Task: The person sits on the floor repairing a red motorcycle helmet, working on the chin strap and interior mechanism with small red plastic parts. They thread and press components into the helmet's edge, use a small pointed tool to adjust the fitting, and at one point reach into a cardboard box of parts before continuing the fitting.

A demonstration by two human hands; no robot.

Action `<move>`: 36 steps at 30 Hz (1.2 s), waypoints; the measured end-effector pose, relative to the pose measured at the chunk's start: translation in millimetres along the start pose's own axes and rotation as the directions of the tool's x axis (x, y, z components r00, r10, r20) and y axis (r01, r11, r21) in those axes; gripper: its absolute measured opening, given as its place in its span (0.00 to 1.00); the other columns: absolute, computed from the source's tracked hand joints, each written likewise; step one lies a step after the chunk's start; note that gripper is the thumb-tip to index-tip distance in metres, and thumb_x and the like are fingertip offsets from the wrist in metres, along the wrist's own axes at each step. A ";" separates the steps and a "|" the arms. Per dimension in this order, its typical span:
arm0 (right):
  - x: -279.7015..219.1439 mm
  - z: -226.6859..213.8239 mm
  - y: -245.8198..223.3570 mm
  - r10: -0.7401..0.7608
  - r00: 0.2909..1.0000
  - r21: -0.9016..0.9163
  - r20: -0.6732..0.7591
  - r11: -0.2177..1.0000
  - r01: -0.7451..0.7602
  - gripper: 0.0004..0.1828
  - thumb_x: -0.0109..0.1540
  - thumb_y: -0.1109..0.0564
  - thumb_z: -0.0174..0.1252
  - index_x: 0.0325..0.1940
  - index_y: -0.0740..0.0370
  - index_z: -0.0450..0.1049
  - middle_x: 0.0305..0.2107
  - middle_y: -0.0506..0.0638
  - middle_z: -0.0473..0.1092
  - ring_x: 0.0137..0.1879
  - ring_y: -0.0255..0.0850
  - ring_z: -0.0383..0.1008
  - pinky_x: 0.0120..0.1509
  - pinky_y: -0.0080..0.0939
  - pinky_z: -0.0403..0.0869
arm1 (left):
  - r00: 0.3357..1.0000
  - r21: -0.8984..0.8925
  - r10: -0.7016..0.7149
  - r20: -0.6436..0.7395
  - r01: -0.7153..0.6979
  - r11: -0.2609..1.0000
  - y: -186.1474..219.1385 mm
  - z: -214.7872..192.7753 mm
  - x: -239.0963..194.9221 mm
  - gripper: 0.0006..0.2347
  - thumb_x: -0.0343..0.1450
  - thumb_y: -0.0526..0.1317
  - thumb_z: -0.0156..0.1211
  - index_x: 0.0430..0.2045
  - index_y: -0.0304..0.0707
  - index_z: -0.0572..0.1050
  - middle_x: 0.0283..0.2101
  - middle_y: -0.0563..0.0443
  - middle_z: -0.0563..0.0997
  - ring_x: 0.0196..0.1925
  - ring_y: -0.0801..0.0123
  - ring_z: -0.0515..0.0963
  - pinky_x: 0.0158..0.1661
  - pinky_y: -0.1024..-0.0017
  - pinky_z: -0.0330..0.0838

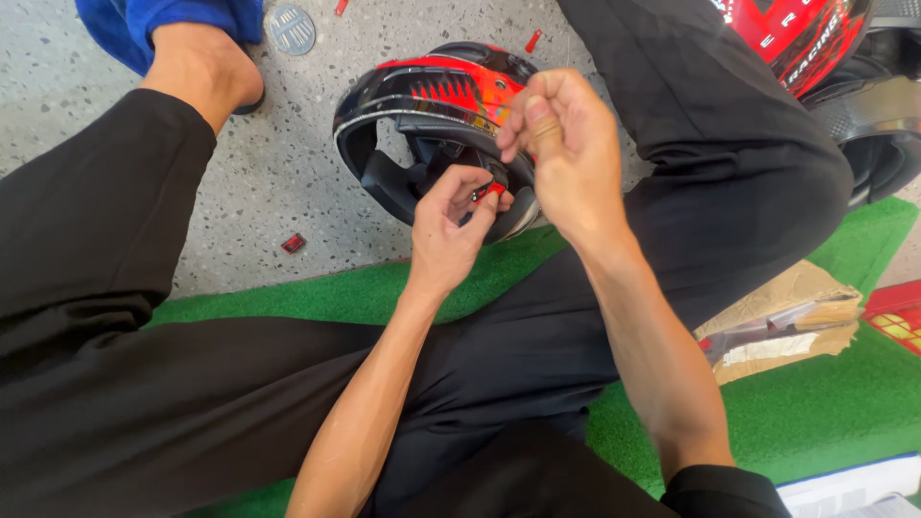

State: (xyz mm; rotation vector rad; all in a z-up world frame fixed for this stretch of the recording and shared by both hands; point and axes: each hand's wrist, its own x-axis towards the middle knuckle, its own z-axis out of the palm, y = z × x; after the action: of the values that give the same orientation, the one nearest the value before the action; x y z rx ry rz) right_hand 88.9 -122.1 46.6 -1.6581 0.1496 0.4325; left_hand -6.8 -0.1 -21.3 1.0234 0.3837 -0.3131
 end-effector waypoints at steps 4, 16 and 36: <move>-11.8 -1.6 -7.5 -0.006 1.000 0.057 -0.016 0.998 0.007 0.07 0.78 0.60 0.44 0.48 0.66 0.64 0.37 0.50 0.68 0.42 0.35 0.72 0.49 0.37 0.76 | 1.000 0.012 -0.002 0.004 0.002 1.000 5.6 -1.9 1.8 0.06 0.76 0.27 0.57 0.44 0.25 0.71 0.41 0.44 0.82 0.46 0.68 0.84 0.50 0.71 0.78; -35.9 -12.1 2.5 -0.008 0.994 0.163 -0.113 0.986 0.027 0.05 0.77 0.61 0.45 0.51 0.66 0.64 0.38 0.50 0.67 0.43 0.37 0.72 0.51 0.38 0.76 | 0.999 -0.185 -0.040 0.023 0.043 0.982 8.5 -9.2 3.4 0.04 0.77 0.28 0.54 0.44 0.26 0.70 0.43 0.39 0.83 0.47 0.64 0.84 0.53 0.68 0.78; -23.1 -14.0 3.9 0.069 0.992 0.288 -0.103 0.957 -0.037 0.10 0.77 0.56 0.47 0.51 0.67 0.67 0.41 0.51 0.70 0.45 0.39 0.74 0.50 0.40 0.75 | 0.996 -0.106 -0.080 -0.042 0.075 0.992 5.8 -7.1 -0.5 0.03 0.78 0.30 0.55 0.42 0.27 0.71 0.40 0.41 0.84 0.44 0.67 0.84 0.48 0.71 0.77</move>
State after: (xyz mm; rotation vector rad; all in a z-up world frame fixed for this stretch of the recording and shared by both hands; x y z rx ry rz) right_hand 69.0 -139.8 52.5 -1.3958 0.3261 0.3402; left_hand -6.0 8.9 -20.0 0.9162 0.4778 -0.3363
